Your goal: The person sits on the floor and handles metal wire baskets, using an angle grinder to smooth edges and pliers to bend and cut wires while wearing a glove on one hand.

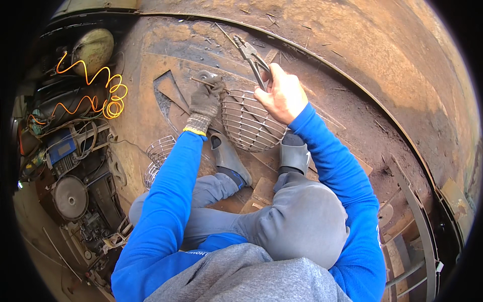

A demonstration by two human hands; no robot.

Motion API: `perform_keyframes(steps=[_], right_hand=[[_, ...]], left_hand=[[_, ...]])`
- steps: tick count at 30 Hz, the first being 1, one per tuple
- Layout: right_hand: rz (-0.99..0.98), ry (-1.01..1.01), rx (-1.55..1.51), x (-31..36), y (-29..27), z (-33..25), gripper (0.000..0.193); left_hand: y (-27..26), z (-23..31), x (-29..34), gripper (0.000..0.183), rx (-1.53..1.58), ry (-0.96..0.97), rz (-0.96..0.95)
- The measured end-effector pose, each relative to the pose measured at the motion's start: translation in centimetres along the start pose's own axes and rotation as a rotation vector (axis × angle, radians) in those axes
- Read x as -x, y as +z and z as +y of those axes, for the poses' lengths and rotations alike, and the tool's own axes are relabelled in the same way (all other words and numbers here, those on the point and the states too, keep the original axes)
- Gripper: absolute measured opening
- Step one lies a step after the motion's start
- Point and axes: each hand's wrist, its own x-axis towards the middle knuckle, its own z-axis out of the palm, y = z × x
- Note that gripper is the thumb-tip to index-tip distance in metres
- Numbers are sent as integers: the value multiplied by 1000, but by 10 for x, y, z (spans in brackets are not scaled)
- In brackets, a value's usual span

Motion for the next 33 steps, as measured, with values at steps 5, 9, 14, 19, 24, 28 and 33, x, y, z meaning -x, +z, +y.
perform_keyframes(steps=[5,9,14,19,24,28,33], right_hand=[[-8,-21,19,-1,2,1,31],[-9,-18,17,0,1,0,32],[-4,-24,18,0,2,1,32],[-5,-13,17,0,1,4,32],[-4,-26,13,0,3,3,32],[-5,-24,27,0,1,6,32],[-5,-26,12,0,1,2,32]], left_hand=[[-6,-2,-2,32,-103,20,-16],[-9,-6,-4,34,-239,21,-18],[-7,-9,-4,29,-195,75,14],[-4,2,-4,35,-222,0,-41],[-11,-7,-5,28,-240,86,-11],[1,3,0,25,-221,122,15],[-10,-17,-6,24,-204,91,8]])
